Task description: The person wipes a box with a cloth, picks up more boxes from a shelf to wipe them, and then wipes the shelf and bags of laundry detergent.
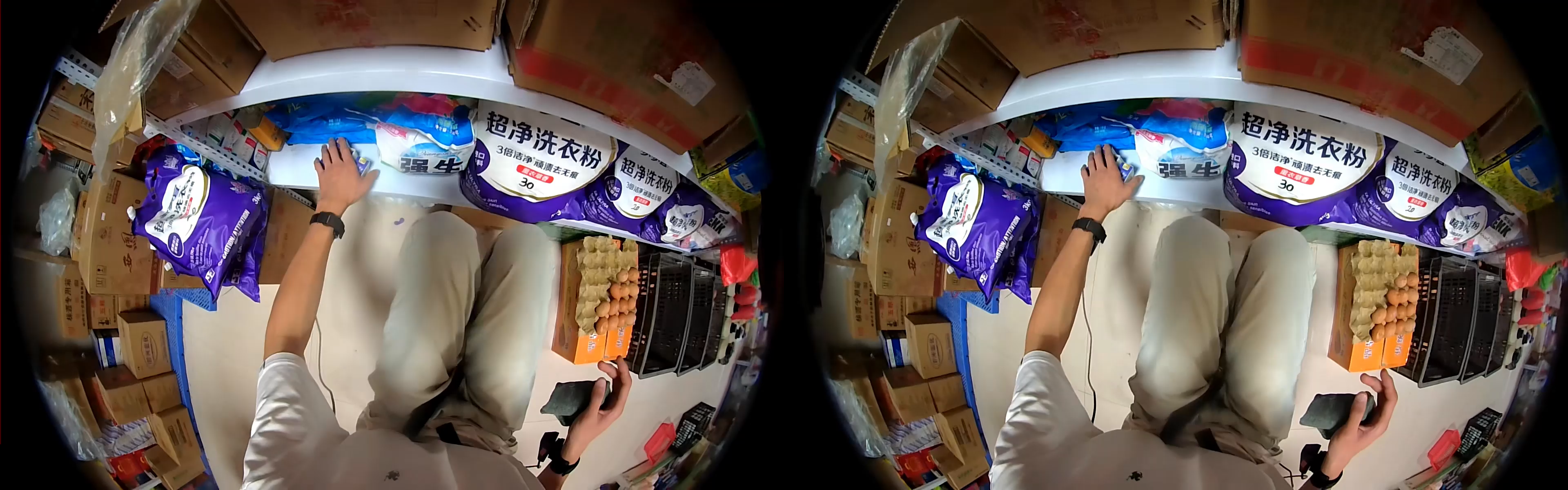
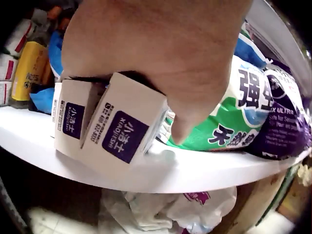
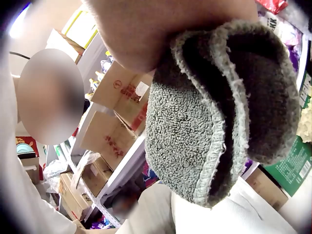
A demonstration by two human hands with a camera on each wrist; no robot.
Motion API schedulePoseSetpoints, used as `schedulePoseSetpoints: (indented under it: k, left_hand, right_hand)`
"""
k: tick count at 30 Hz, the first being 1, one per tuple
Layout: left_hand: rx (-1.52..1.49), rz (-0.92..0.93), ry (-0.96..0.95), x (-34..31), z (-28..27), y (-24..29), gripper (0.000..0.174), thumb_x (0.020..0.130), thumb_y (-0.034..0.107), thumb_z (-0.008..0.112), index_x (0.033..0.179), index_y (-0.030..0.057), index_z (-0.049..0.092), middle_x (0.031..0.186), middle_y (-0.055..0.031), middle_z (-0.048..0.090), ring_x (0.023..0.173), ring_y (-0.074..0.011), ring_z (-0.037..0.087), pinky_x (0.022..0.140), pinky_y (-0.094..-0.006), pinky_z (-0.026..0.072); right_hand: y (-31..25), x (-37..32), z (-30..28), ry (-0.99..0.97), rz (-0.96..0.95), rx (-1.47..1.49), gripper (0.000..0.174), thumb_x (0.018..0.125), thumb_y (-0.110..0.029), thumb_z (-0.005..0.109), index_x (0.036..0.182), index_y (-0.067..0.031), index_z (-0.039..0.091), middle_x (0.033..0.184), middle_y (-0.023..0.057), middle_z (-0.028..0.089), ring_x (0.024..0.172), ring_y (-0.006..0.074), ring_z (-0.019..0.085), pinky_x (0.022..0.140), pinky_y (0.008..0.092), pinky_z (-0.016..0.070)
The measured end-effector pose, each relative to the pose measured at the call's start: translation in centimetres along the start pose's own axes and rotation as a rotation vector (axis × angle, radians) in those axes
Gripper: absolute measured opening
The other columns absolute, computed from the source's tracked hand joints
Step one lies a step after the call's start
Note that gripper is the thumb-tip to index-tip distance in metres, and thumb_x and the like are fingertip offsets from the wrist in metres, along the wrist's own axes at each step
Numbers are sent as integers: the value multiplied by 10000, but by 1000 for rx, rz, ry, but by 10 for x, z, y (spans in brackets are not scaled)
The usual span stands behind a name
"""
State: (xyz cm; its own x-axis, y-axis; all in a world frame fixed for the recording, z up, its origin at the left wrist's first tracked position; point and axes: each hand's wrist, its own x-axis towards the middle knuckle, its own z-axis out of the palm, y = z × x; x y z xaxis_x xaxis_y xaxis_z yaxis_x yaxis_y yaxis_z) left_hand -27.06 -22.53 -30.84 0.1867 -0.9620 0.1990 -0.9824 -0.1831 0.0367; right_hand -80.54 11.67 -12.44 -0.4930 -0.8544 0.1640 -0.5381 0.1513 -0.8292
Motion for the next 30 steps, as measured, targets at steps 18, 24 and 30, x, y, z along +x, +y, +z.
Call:
schedulePoseSetpoints:
  k: [18, 24, 30]
  left_hand:
    - [-405, -78, 247, -11, -34, -17, 812, 1024, 554, 680, 1598, 10, 496, 1607, -353, 464, 1487, -529, 439, 1240, -575, 345]
    - [-1206, -768, 570, -39, 14, -21, 729, 1193, 473, 363, 1546, -160, 445, 1610, -348, 473, 1507, -424, 462, 1276, -451, 319]
    - [-1456, -763, 652, 9, 63, -1, 741, 1206, 471, 275, 1558, -162, 431, 1610, -338, 484, 1501, -422, 454, 1297, -441, 295]
  right_hand:
    - [9, -1, -2, -10, -22, -10, 461, 1077, -148, 631, 1490, 50, 583, 1202, 118, 726, 1242, 243, 622, 1209, 411, 372]
    - [6, 3, 3, -17, -22, 23, 465, 1082, -147, 625, 1499, 52, 577, 1203, 115, 723, 1235, 240, 627, 1205, 408, 380]
    - [5, 3, 5, -17, -70, 21, 467, 1083, -135, 613, 1510, 49, 572, 1205, 110, 722, 1238, 233, 625, 1207, 402, 380]
